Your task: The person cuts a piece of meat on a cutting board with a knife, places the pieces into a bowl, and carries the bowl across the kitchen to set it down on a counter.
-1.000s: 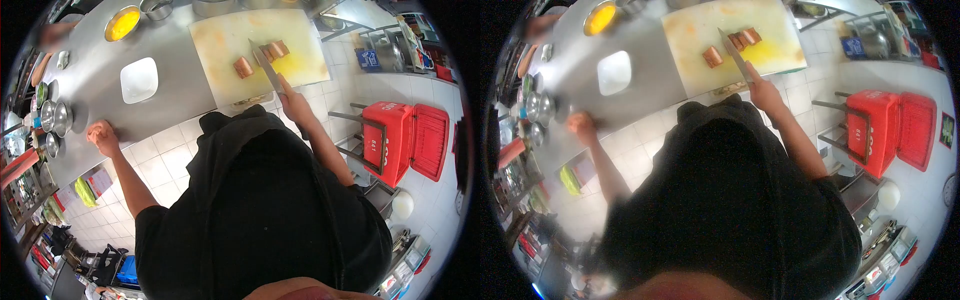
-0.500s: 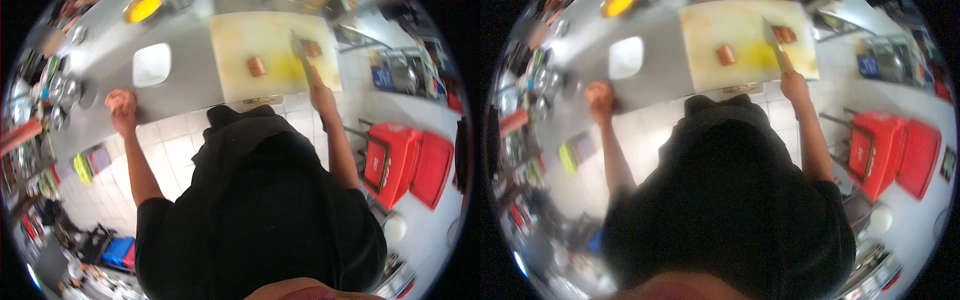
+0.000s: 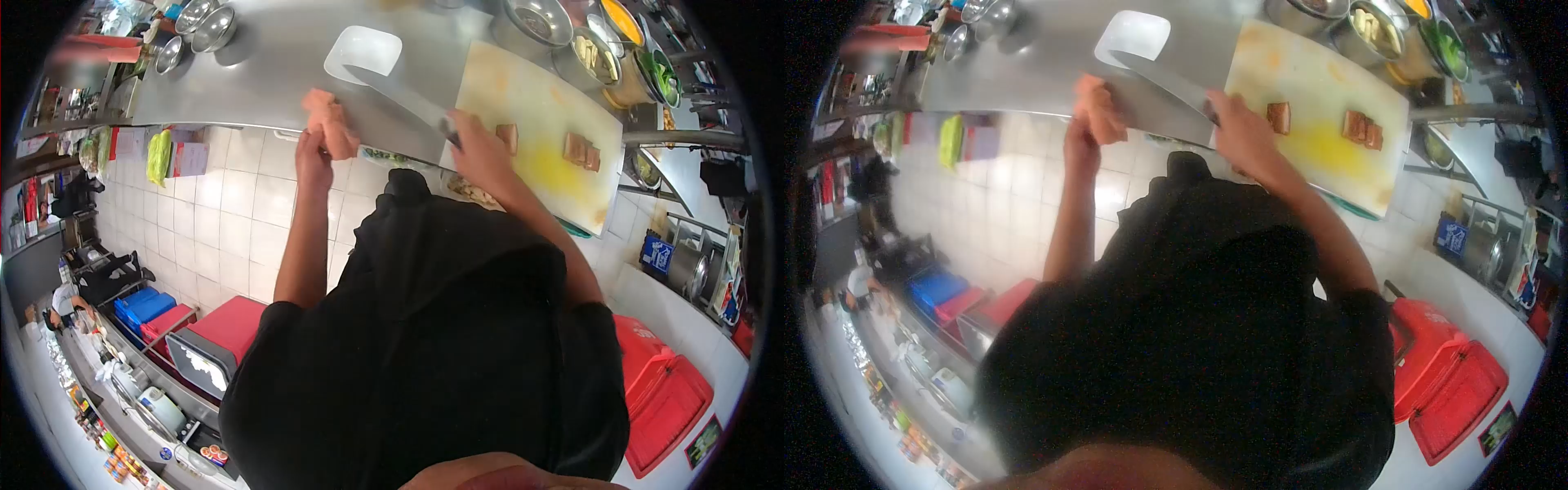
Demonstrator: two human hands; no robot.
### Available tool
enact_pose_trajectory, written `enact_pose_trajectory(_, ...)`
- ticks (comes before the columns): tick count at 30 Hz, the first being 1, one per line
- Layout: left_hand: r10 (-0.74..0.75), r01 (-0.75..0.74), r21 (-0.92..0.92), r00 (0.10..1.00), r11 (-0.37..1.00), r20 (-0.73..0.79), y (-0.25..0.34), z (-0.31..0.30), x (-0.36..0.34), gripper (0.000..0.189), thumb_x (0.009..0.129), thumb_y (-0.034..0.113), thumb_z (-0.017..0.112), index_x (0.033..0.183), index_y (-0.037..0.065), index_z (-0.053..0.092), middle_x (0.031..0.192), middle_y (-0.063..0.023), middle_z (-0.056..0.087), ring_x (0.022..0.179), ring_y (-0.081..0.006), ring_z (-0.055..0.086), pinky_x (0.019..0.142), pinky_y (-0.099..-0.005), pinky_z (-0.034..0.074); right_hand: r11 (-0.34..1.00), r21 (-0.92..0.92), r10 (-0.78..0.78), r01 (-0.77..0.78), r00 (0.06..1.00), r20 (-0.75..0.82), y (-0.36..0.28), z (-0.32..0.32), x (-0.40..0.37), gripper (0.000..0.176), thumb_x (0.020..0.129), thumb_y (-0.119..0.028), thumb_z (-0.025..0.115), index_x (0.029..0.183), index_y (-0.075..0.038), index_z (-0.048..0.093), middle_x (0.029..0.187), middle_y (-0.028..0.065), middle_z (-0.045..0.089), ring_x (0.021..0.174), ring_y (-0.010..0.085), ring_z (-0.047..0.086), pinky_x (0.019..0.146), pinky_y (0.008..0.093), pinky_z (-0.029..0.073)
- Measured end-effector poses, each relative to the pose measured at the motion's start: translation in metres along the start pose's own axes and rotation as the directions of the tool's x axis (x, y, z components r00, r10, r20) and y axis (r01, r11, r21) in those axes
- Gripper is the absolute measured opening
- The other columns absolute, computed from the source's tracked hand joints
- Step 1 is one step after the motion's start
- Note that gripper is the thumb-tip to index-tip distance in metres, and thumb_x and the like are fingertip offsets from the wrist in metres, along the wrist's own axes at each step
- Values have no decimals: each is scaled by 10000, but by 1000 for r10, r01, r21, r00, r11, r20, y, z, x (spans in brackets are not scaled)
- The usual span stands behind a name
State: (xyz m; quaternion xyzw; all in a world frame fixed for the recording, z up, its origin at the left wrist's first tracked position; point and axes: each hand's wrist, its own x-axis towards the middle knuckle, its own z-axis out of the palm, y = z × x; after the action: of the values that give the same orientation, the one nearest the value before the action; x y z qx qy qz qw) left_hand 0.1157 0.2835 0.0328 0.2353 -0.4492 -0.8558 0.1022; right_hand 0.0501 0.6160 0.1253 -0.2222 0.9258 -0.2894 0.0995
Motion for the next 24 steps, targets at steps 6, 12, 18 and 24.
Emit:
enact_pose_trajectory(6, 32, -35, -31, 995, 999, -90, -29, 50, -28, 302, 994, 120, 635, 1275, 14, 596, 1160, -82, 695, 1019, -188, 680, 864, -351, 562, 949, -212, -185, 233, 958, 220, -75, 60, 63, 579, 955, -121, 557, 1505, -170, 383, 1205, 248, 602, 1000, 464, 672, 815, 545, 564)
enact_pose_trajectory(12, 185, -212, -28, 905, 977, -382, -27, 27, -23, 186, 984, 148, 677, 1080, 12, 596, 995, -66, 676, 854, -151, 650, 722, -279, 539, 896, -121, -368, 428, 866, 339, -100, 79, 48, 661, 954, -68, 541, 1550, -284, 355, 1183, 222, 581, 980, 459, 675, 801, 541, 565)
enact_pose_trajectory(18, 222, -235, 35, 844, 971, -489, 9, 14, -8, 217, 982, 194, 691, 1022, 20, 567, 961, -95, 678, 796, -176, 665, 640, -327, 554, 896, -177, -299, 408, 846, 441, -89, 40, 30, 682, 929, -47, 576, 1541, -285, 394, 1209, 203, 578, 990, 437, 669, 819, 529, 561)
enact_pose_trajectory(24, 438, -244, 626, 882, 740, -174, 15, -122, 115, 325, 999, 288, 660, 1128, -7, 620, 966, -121, 699, 873, -230, 678, 730, -385, 562, 980, 26, -201, 200, 959, 200, -28, -3, -19, 670, 865, -87, 653, 1494, -216, 459, 1190, 193, 594, 973, 407, 669, 843, 503, 554)
